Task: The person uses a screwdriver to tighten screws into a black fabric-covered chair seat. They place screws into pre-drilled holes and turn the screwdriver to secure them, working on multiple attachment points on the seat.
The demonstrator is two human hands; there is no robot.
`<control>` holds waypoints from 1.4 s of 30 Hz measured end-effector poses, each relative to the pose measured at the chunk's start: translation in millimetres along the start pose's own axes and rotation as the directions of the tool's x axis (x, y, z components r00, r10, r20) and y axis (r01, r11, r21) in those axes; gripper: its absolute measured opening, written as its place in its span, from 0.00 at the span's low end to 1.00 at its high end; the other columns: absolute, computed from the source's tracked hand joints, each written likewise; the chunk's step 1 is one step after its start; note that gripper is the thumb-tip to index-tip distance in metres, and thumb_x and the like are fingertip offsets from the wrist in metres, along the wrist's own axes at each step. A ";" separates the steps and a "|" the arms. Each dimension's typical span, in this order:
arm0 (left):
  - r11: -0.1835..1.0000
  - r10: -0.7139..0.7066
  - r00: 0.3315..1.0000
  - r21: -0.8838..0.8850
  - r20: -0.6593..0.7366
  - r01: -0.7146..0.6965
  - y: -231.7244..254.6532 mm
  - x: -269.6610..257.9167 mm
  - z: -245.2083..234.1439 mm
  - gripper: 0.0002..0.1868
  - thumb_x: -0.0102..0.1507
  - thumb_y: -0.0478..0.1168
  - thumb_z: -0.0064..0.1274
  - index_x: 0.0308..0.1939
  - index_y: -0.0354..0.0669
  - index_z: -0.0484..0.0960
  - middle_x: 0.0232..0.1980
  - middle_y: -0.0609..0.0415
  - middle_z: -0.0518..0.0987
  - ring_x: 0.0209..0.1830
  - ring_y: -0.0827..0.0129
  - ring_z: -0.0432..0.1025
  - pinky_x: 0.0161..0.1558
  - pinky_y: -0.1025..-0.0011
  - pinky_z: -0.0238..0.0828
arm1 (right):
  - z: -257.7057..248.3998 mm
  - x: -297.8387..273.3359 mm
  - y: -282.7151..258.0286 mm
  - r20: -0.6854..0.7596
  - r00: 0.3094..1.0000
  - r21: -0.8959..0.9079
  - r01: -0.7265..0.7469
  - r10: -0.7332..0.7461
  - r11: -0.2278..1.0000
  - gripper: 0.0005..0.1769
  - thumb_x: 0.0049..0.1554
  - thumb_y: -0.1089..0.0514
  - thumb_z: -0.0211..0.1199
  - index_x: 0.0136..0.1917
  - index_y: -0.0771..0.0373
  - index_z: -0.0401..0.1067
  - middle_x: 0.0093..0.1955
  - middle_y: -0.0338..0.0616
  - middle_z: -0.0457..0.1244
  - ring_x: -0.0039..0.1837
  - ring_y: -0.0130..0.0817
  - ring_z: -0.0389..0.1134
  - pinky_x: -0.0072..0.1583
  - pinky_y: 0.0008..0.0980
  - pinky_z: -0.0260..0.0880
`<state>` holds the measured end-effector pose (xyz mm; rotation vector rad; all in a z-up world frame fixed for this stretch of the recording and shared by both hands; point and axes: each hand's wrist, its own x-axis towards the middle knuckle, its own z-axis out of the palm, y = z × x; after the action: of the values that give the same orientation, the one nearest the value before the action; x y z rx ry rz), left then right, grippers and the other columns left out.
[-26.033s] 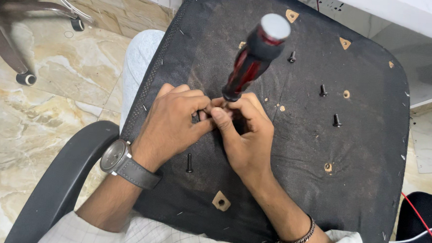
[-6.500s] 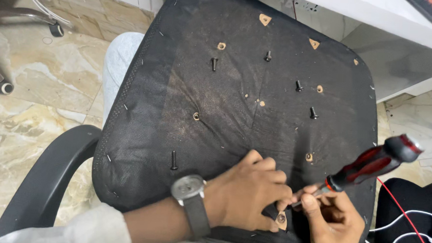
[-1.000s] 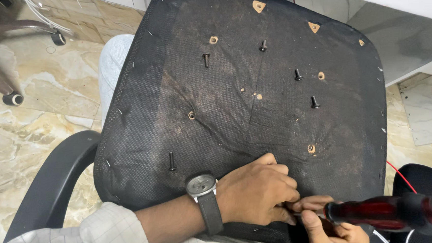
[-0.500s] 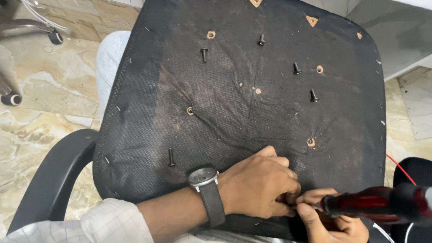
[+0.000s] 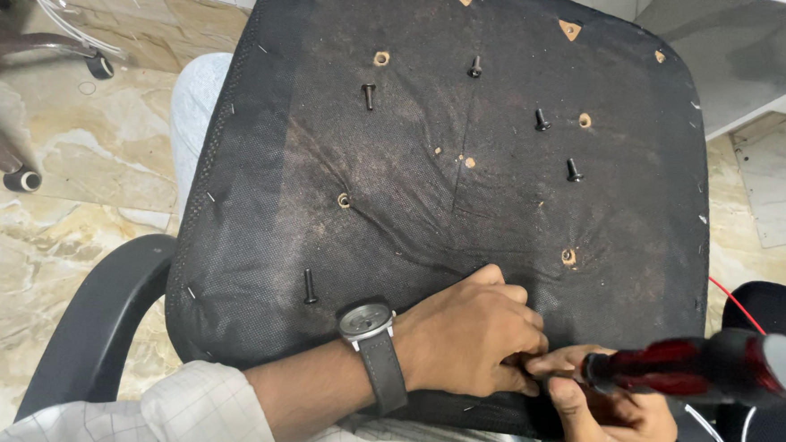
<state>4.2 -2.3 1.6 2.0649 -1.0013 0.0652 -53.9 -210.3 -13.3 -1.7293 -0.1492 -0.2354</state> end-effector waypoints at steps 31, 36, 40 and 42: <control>0.999 -0.042 0.983 -0.004 0.179 0.043 -0.4 12.1 -9.0 0.15 0.56 0.55 0.63 0.27 0.50 0.84 0.28 0.67 0.79 0.36 0.74 0.69 0.50 0.67 0.59 | -15.5 9.2 12.3 0.124 0.991 -0.097 -0.030 0.042 0.995 0.06 0.58 0.69 0.64 0.50 0.72 0.75 0.50 0.49 0.69 0.52 0.32 0.70 0.57 0.30 0.71; 0.998 -0.061 0.976 -0.020 0.208 0.066 1.1 14.1 -13.4 0.13 0.55 0.54 0.64 0.29 0.51 0.85 0.27 0.68 0.79 0.35 0.74 0.70 0.50 0.68 0.59 | -15.6 9.2 7.0 0.167 0.985 -0.031 -0.030 0.035 0.999 0.06 0.58 0.69 0.62 0.50 0.72 0.76 0.51 0.50 0.69 0.54 0.34 0.72 0.58 0.32 0.73; 0.999 -0.027 0.983 -0.011 0.183 0.030 1.6 15.4 -14.7 0.12 0.54 0.52 0.65 0.28 0.51 0.85 0.29 0.68 0.79 0.36 0.74 0.70 0.49 0.67 0.59 | -12.2 8.9 6.6 0.122 0.985 -0.002 -0.119 0.119 0.993 0.09 0.52 0.72 0.68 0.48 0.73 0.74 0.47 0.53 0.69 0.51 0.36 0.72 0.54 0.34 0.75; 0.998 -0.038 0.985 -0.039 0.167 0.045 3.1 14.6 -15.3 0.11 0.55 0.52 0.64 0.29 0.51 0.85 0.29 0.70 0.79 0.36 0.76 0.70 0.50 0.68 0.59 | -10.6 7.8 7.0 0.052 0.988 -0.101 -0.137 0.143 0.985 0.09 0.50 0.72 0.69 0.45 0.73 0.74 0.47 0.53 0.69 0.50 0.35 0.72 0.53 0.34 0.74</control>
<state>16.4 -2.0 19.2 2.0773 -1.0498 -0.1518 -45.5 -222.3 -16.5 -1.8361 -0.0594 -0.0896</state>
